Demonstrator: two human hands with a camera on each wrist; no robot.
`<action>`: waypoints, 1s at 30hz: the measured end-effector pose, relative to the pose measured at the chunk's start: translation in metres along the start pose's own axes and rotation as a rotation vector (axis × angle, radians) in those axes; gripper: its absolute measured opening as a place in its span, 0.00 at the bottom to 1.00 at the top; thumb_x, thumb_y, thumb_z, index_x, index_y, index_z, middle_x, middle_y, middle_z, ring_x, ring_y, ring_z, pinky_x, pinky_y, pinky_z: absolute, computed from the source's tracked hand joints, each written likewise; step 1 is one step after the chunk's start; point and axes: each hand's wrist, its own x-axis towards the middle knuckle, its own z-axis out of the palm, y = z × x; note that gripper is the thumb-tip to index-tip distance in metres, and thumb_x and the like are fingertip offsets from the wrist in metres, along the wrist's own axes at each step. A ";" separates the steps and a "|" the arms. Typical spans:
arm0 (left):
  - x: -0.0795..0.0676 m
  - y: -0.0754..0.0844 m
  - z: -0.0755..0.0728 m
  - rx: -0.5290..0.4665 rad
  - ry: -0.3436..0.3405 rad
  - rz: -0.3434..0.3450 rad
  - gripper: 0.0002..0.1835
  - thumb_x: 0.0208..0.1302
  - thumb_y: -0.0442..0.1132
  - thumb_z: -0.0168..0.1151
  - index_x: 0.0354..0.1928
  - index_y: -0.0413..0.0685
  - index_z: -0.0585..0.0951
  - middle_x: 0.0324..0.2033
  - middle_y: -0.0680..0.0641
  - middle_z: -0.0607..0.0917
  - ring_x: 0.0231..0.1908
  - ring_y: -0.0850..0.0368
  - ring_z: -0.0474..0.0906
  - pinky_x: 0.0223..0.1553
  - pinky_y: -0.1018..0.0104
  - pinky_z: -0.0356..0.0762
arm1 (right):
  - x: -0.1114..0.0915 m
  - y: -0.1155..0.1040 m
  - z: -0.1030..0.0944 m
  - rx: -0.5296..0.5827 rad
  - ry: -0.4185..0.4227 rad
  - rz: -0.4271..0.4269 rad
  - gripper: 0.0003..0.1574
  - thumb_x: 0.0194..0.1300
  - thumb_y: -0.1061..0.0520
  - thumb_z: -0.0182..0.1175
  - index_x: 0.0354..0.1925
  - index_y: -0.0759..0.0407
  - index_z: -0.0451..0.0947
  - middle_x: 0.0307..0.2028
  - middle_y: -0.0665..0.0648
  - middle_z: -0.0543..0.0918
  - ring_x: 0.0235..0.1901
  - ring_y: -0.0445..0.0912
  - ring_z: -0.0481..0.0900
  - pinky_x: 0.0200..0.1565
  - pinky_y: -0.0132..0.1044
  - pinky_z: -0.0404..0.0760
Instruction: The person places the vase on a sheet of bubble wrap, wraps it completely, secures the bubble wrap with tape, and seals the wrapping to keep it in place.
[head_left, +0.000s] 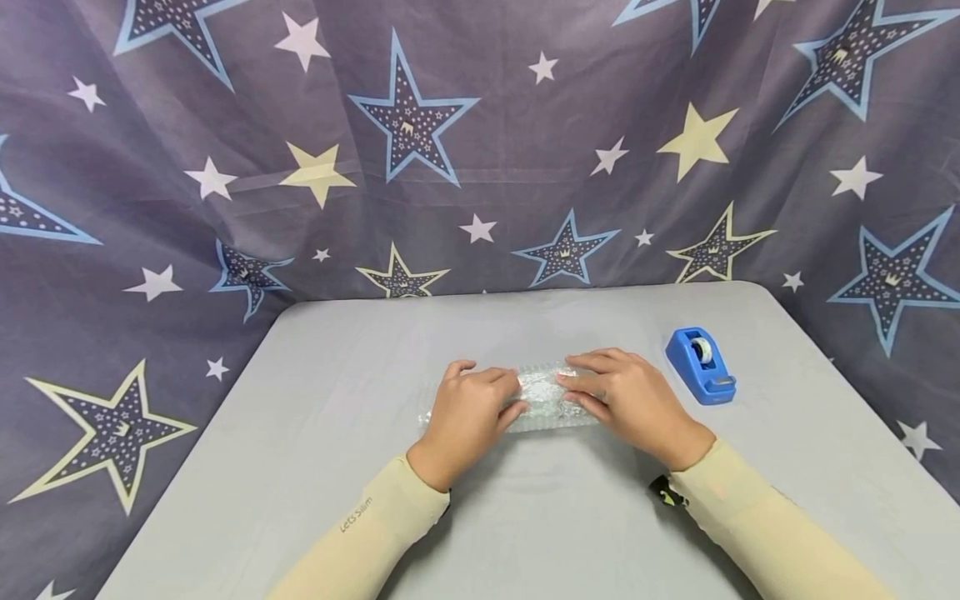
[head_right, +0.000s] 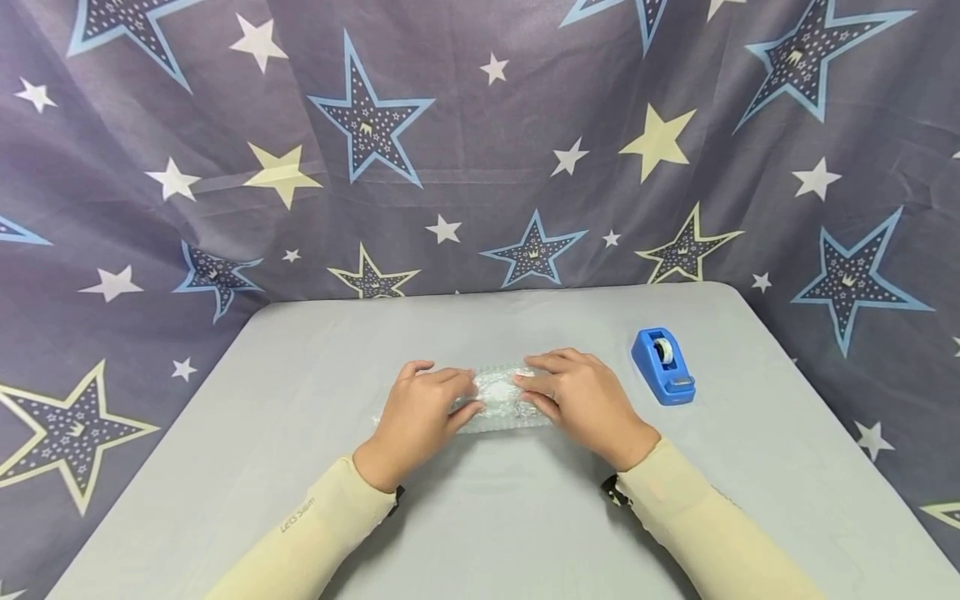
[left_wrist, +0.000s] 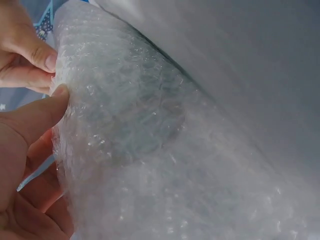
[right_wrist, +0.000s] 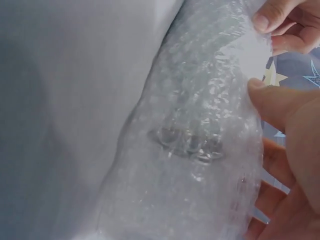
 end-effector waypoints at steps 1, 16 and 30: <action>0.000 0.000 0.000 -0.003 0.003 0.000 0.11 0.56 0.47 0.79 0.32 0.55 0.84 0.40 0.55 0.91 0.40 0.61 0.88 0.56 0.42 0.76 | 0.000 0.000 -0.001 0.003 0.001 0.002 0.19 0.61 0.49 0.75 0.51 0.45 0.90 0.55 0.56 0.88 0.55 0.54 0.85 0.56 0.53 0.82; -0.001 0.002 0.001 0.024 -0.001 -0.002 0.09 0.59 0.48 0.77 0.29 0.59 0.84 0.47 0.55 0.90 0.45 0.59 0.88 0.60 0.43 0.71 | -0.020 0.012 -0.016 -0.010 0.001 0.050 0.14 0.57 0.53 0.77 0.44 0.47 0.93 0.56 0.56 0.88 0.55 0.54 0.84 0.56 0.54 0.81; 0.000 0.013 0.002 0.098 0.014 0.058 0.07 0.57 0.45 0.78 0.31 0.56 0.87 0.46 0.54 0.90 0.43 0.57 0.88 0.60 0.43 0.71 | -0.061 0.043 -0.041 0.037 0.160 0.286 0.06 0.58 0.58 0.73 0.36 0.55 0.90 0.53 0.59 0.88 0.55 0.59 0.82 0.58 0.56 0.75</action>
